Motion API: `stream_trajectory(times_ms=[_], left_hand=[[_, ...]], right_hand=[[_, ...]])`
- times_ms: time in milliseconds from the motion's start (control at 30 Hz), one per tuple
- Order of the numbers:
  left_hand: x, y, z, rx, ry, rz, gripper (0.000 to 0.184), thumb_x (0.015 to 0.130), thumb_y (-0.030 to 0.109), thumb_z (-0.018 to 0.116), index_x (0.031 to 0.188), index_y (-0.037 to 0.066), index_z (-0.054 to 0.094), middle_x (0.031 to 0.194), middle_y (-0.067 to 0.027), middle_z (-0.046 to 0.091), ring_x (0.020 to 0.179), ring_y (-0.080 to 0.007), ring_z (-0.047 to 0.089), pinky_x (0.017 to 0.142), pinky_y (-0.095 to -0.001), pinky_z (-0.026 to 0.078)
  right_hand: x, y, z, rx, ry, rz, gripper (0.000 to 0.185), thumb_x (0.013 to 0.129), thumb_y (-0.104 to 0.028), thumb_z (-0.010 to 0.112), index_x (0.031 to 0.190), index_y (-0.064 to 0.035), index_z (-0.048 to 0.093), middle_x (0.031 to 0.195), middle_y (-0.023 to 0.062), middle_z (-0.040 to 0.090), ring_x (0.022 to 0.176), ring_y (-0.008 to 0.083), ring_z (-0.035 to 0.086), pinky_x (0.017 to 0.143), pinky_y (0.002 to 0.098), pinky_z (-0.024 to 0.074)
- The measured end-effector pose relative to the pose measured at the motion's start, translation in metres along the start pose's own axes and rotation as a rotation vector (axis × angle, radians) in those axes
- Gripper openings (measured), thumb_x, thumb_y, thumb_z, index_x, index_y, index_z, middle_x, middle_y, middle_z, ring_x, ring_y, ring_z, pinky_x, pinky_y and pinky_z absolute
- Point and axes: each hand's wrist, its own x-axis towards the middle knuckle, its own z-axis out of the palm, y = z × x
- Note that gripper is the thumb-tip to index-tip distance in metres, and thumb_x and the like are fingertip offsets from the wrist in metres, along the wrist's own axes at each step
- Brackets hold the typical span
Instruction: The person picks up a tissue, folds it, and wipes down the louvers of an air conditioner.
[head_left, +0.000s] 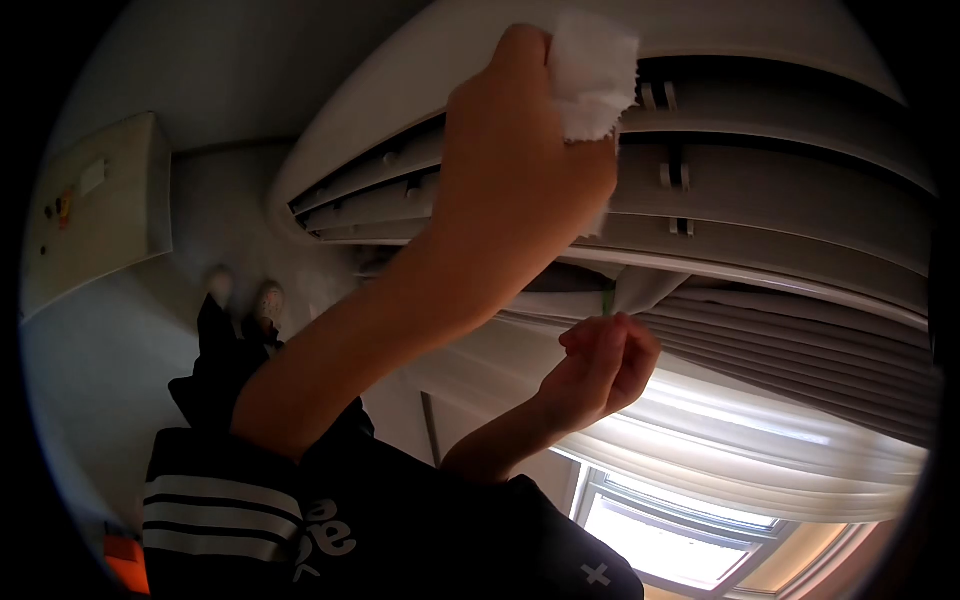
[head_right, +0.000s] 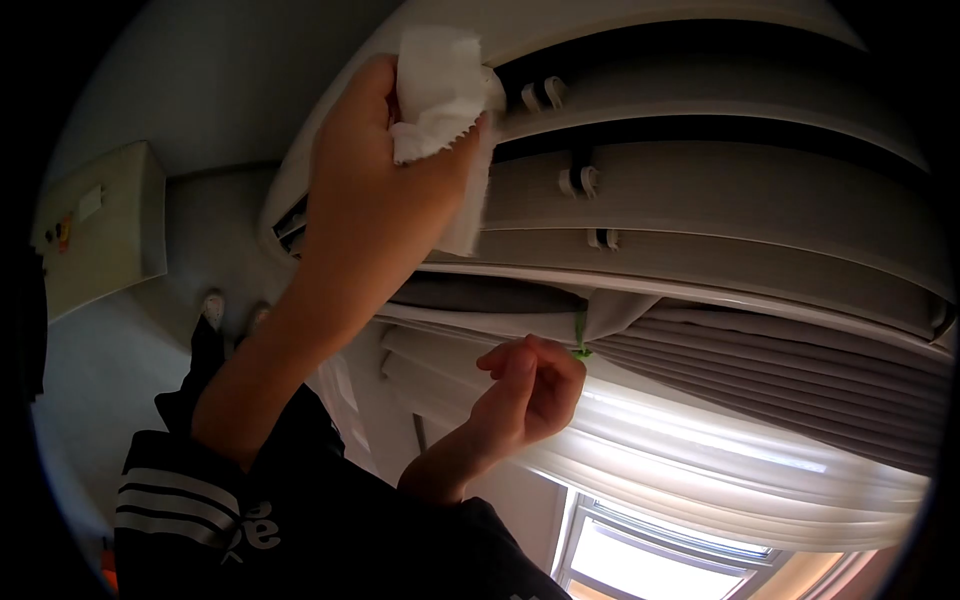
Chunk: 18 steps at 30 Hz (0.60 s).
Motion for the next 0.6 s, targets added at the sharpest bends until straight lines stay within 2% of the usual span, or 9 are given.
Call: stream_trajectory(times_ms=[67,100,167,300,367,600], left_hand=[[0.003,-0.002,-0.003,0.211,0.012,0.151,0.023,0.07,0.014,0.058,0.085,-0.001,0.05,0.075,-0.0088,0.056,0.065,-0.0123,0.055,0.055,-0.024,0.045],[0.005,-0.001,-0.004,0.215,0.013,0.15,0.023,0.07,0.014,0.058,0.085,-0.001,0.05,0.075,-0.0088,0.056,0.065,-0.0123,0.055,0.055,-0.024,0.045],[0.009,0.002,-0.004,0.16,-0.018,0.009,0.028,0.068,0.015,0.059,0.088,-0.002,0.05,0.077,-0.0108,0.057,0.066,-0.0145,0.056,0.055,-0.0258,0.046],[0.013,0.011,-0.004,0.059,-0.061,-0.087,0.034,0.067,0.016,0.061,0.093,-0.003,0.049,0.08,-0.0127,0.057,0.068,-0.0168,0.057,0.053,-0.0261,0.046],[0.014,0.015,-0.006,-0.212,-0.117,-0.243,0.042,0.066,0.017,0.064,0.097,-0.005,0.047,0.08,-0.0145,0.056,0.067,-0.0187,0.057,0.054,-0.026,0.047],[0.014,0.006,-0.013,-0.407,-0.137,-0.396,0.044,0.067,0.013,0.063,0.1,-0.008,0.043,0.082,-0.0163,0.055,0.069,-0.0187,0.057,0.056,-0.0246,0.048]], right_hand=[[0.0,0.0,0.002,0.049,0.015,0.011,0.006,0.078,-0.004,0.046,0.082,-0.0012,0.048,0.05,0.0056,0.047,0.041,0.0088,0.042,0.037,0.0169,0.0291],[0.0,0.0,0.003,0.097,0.028,0.022,0.007,0.076,-0.003,0.049,0.082,-0.0009,0.048,0.05,0.0058,0.048,0.04,0.0092,0.044,0.039,0.0165,0.0298],[-0.001,-0.003,0.008,0.09,0.033,0.036,0.007,0.076,-0.003,0.049,0.082,-0.0008,0.048,0.05,0.0058,0.048,0.041,0.0092,0.044,0.039,0.0165,0.0297],[-0.001,-0.007,0.011,0.09,0.042,0.04,0.007,0.076,-0.004,0.049,0.082,-0.0008,0.048,0.05,0.0056,0.048,0.041,0.0089,0.044,0.04,0.0165,0.0296],[-0.002,-0.008,0.012,0.094,0.049,0.045,0.007,0.076,-0.004,0.049,0.082,-0.0008,0.048,0.05,0.0056,0.048,0.041,0.0088,0.044,0.04,0.0165,0.0296],[-0.005,-0.009,0.014,0.108,0.057,0.067,0.007,0.075,-0.003,0.05,0.082,-0.0009,0.048,0.05,0.0054,0.049,0.041,0.0085,0.044,0.04,0.0161,0.0297]])
